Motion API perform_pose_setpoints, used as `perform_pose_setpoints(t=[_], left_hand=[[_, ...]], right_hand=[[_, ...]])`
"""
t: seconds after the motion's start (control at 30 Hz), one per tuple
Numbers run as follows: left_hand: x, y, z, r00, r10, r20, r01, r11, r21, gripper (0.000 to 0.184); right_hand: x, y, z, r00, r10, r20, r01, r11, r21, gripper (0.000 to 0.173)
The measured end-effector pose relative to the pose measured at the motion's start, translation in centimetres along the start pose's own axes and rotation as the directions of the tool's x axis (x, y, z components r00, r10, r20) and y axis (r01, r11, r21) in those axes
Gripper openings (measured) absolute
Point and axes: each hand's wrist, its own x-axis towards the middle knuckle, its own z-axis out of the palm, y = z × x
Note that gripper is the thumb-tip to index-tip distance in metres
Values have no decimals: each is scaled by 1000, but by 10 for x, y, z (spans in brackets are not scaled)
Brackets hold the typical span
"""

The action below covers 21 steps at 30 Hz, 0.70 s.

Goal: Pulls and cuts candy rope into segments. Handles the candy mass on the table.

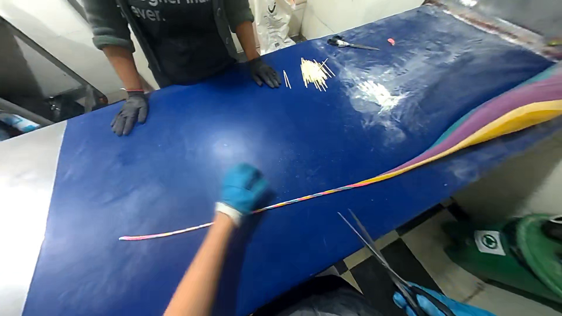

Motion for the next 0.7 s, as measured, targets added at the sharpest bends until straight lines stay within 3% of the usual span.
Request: perform_pose_setpoints(t=[0.07,0.13,0.2,0.27,0.3,0.33,0.4,0.5,0.57,0.63,0.7], left_hand=[[-7,76,34,953,135,271,-137,991,-11,55],[-15,104,50,956,150,252,-154,988,-5,39],[-19,106,51,974,102,200,-110,994,27,33],[-20,104,46,985,37,170,-51,996,79,34],[-20,105,46,993,23,113,-35,994,106,37],[-20,109,49,999,26,44,-32,991,130,46],[-16,136,61,996,78,-35,-71,984,164,73],[8,220,99,984,179,27,-181,973,145,92],[38,285,131,965,209,156,-219,975,48,89],[74,344,167,946,287,150,-291,957,6,75],[110,399,195,936,328,129,-331,944,-3,55]], right_hand=[[30,-27,0,996,-33,82,34,999,-16,78],[61,-63,14,992,-82,94,83,996,-12,54],[89,-80,25,997,-70,39,71,997,-35,37],[102,-89,15,999,-33,-7,31,979,-203,38],[102,-102,-2,999,-33,-40,16,926,-376,42],[97,-124,-25,996,-41,-75,-11,806,-591,48],[81,-185,-74,982,-100,-158,-102,422,-901,50],[87,-248,-145,899,-400,-180,-191,11,-982,23],[108,-270,-196,874,-483,-50,-167,-202,-965,40],[112,-281,-237,894,-440,83,-75,-331,-941,58],[93,-278,-269,962,-271,44,-41,-300,-953,57]])
